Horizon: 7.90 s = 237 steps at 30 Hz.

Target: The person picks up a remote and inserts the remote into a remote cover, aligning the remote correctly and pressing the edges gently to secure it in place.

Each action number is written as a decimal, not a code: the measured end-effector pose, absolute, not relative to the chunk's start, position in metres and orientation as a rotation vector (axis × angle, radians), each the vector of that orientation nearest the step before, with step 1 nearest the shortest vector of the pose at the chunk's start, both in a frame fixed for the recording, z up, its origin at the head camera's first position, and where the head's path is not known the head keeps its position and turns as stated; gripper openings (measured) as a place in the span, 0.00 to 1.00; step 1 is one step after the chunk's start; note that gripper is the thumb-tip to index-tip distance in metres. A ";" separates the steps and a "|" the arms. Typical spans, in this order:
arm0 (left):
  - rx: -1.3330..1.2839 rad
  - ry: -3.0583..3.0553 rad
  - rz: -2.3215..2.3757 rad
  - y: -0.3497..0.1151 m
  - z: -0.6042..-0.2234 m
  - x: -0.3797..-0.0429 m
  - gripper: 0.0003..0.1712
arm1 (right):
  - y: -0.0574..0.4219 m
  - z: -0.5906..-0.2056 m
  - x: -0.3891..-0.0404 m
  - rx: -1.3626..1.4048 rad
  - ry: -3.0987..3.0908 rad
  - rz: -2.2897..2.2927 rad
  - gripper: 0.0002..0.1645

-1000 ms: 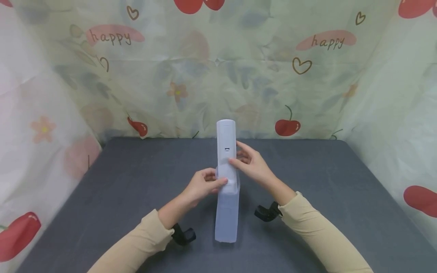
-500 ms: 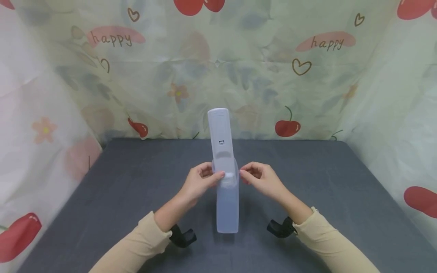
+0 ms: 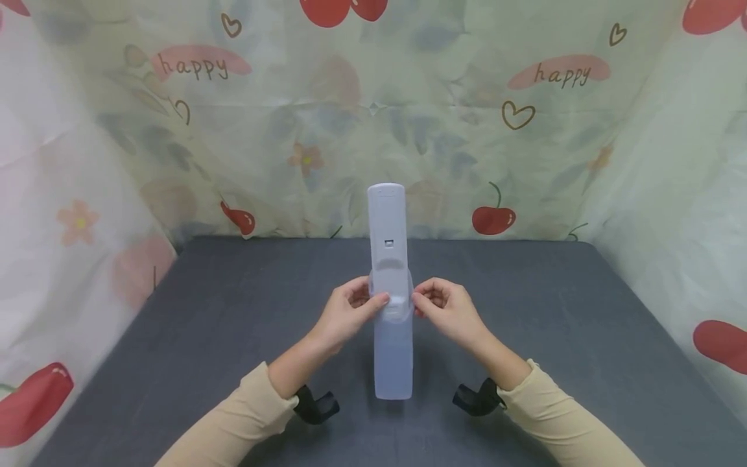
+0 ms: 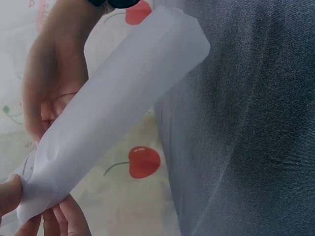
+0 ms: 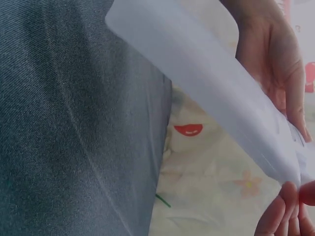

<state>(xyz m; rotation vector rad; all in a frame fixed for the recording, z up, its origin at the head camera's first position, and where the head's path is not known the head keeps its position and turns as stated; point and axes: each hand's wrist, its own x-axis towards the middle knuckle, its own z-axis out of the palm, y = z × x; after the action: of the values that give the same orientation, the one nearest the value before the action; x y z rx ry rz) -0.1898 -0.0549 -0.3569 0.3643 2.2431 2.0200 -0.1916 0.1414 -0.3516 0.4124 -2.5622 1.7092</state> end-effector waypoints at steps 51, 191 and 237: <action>0.492 2.304 1.783 -0.057 -0.353 -0.189 0.23 | 0.140 -0.337 -0.195 0.489 -2.595 1.790 0.21; 0.286 2.193 2.052 -0.054 -0.356 -0.191 0.17 | 0.149 -0.330 -0.205 0.399 -2.471 1.929 0.21; 0.391 2.276 1.925 -0.051 -0.345 -0.188 0.18 | 0.144 -0.332 -0.204 0.510 -2.604 1.780 0.24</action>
<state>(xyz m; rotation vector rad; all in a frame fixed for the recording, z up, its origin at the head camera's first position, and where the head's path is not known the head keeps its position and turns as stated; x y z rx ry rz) -0.1884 -0.0508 -0.3455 0.3913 2.2758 1.9245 -0.2042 0.1442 -0.3315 0.5095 -2.6035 1.7800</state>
